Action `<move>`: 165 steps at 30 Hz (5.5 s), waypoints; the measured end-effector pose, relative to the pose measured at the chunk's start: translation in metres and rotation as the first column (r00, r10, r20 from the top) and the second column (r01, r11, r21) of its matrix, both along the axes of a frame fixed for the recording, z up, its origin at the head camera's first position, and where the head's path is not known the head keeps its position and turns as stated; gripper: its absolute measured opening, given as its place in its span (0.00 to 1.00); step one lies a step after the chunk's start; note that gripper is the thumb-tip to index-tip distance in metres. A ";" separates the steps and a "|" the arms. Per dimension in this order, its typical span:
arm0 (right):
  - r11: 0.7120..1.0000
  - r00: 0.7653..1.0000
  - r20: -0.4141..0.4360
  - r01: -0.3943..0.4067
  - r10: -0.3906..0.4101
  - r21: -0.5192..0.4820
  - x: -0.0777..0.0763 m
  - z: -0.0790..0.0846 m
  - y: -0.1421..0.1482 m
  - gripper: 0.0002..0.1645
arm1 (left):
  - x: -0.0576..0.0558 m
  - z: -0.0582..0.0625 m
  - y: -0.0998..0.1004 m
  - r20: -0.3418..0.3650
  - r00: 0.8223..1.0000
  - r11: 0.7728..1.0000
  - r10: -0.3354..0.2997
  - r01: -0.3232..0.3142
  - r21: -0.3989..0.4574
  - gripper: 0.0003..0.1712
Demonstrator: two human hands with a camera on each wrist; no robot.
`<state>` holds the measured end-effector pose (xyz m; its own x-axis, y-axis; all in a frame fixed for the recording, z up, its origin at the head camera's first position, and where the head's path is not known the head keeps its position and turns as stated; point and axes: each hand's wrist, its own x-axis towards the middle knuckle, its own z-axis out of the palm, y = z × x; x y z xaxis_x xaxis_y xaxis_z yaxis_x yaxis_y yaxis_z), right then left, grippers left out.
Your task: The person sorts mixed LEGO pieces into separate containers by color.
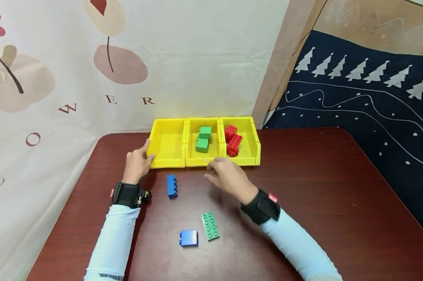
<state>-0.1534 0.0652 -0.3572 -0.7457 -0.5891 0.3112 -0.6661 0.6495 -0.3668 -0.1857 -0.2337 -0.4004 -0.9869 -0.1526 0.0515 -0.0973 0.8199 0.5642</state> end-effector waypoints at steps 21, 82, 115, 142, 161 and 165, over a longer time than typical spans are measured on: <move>0.976 0.992 0.126 -0.056 0.030 0.209 0.102 -0.040 0.002 0.21 | 0.001 -0.003 0.000 -0.054 0.998 1.000 -0.023 0.022 -0.020 0.38; 0.936 0.952 0.243 0.095 -0.185 0.339 -0.117 0.009 -0.053 0.17 | -0.002 0.001 0.000 0.004 1.000 1.000 0.008 -0.008 0.003 0.39; 0.947 0.981 0.059 0.159 -0.182 0.280 -0.086 0.012 -0.041 0.20 | 0.001 -0.001 0.001 -0.036 0.999 1.000 -0.001 0.001 0.012 0.38; 0.866 0.908 0.058 -0.415 0.416 0.279 0.108 -0.025 -0.026 0.11 | 0.003 -0.005 -0.005 -0.020 1.000 1.000 0.016 -0.016 0.008 0.38; 0.899 0.916 0.019 -0.398 0.402 0.183 0.108 -0.043 -0.020 0.05 | -0.003 -0.004 0.000 -0.029 1.000 1.000 0.009 -0.009 -0.001 0.38; 0.899 0.914 0.000 -0.398 0.405 0.181 0.107 -0.045 -0.018 0.05 | -0.004 -0.004 0.002 -0.021 1.000 1.000 0.010 -0.010 -0.002 0.38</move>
